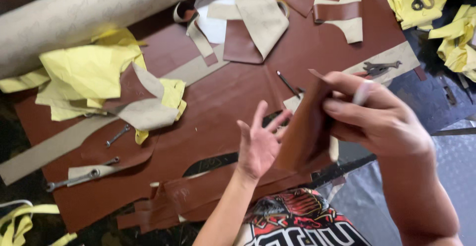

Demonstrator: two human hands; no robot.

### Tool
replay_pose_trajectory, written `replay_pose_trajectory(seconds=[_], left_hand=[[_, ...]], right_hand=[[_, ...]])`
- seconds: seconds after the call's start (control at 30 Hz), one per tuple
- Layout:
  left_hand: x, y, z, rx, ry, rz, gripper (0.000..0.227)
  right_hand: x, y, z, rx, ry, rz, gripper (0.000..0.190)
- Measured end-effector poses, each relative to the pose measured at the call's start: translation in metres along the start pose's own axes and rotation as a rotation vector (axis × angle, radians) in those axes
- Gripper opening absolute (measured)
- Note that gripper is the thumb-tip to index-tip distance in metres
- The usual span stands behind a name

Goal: The person sorts through a pile of brown leather pieces and yellow fabric scraps on a workbench. They pick up, unfold, and stack various leather strips and larger pieces, occasionally using a white marker to write on the leather. The person organizes the materials into neat piles while handling them one at a time.

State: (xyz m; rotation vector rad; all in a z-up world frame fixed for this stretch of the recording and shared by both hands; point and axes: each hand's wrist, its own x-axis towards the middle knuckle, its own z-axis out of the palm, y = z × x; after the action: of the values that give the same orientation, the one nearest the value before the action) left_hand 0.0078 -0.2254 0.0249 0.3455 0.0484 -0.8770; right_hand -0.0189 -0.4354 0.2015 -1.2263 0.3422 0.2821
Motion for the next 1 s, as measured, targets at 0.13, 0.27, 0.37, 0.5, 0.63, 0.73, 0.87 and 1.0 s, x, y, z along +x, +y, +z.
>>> replay_pose_trajectory(seconds=[0.13,0.27,0.37,0.5,0.63,0.73,0.87,1.0], left_hand=[[-0.005,0.019,-0.002,0.472,0.033,0.152,0.131],[-0.008,0.026,0.005,1.148,-0.438,0.281,0.097],[-0.011,0.012,0.01,1.252,-0.711,0.035,0.059],[-0.04,0.008,-0.021,1.1,-0.603,-0.513,0.042],[-0.108,0.026,-0.059,1.003,-0.297,-0.373,0.03],[-0.171,0.057,-0.07,0.839,0.156,-0.319,0.018],[-0.239,0.097,-0.069,1.216,0.288,-0.055,0.013],[-0.28,0.109,-0.069,1.164,0.556,0.192,0.008]], right_hand=[[-0.04,0.029,-0.028,0.054,-0.009,0.107,0.029],[-0.051,0.066,-0.042,-0.222,-0.361,0.198,0.025],[-0.07,0.081,-0.069,-0.519,-0.335,0.107,0.03],[-0.086,0.093,-0.151,-0.247,0.108,-0.072,0.03],[-0.052,0.116,-0.196,-0.631,0.458,0.074,0.034],[-0.043,0.12,-0.171,-0.833,0.258,0.207,0.037],[-0.028,0.129,-0.107,-0.91,-0.167,0.353,0.042],[-0.021,0.205,-0.068,-0.907,-0.511,0.433,0.045]])
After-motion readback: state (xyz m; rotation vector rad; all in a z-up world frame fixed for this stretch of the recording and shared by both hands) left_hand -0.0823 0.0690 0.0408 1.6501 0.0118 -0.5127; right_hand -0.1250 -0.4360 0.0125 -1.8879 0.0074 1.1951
